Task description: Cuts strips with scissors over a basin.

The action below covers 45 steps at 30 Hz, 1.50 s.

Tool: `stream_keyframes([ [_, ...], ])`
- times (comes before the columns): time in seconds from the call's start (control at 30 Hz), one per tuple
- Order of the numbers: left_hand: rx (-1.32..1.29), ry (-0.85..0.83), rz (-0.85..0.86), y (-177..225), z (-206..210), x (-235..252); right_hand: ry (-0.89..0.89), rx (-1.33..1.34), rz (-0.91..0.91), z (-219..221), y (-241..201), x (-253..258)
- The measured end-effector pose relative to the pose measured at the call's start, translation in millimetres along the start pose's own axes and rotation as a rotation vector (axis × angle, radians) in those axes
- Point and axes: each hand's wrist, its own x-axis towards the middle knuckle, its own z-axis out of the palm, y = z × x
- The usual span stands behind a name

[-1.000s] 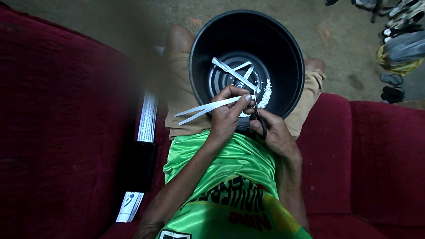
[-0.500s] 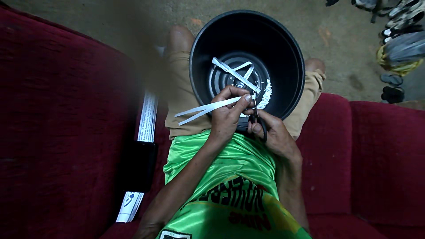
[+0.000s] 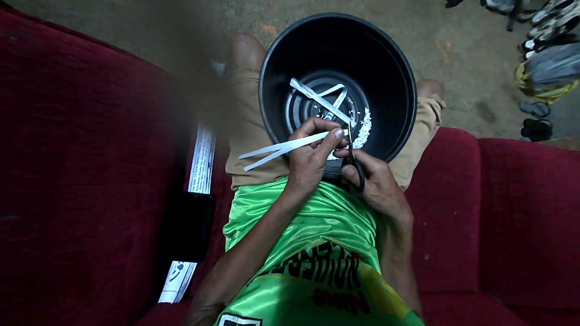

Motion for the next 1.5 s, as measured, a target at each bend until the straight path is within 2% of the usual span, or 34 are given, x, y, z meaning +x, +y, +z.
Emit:
stream_keyframes([
  [0.13,-0.023,0.007,0.002,-1,0,2,-0.043,-0.012,0.008,0,1,0],
  [0.53,0.026,-0.008,-0.055,7,4,-6,0.005,-0.054,-0.006,1,-1,2],
  [0.87,-0.010,0.012,0.003,0,2,2,-0.046,-0.027,0.000,1,1,1],
  [1.2,0.042,0.004,-0.055,9,6,-7,-0.010,-0.064,-0.035,1,0,3],
  [1.4,0.042,0.013,-0.058,9,5,-7,0.015,0.002,-0.025,3,-2,3],
  [1.5,0.037,0.014,-0.064,8,5,-6,-0.028,0.009,0.008,2,0,0],
])
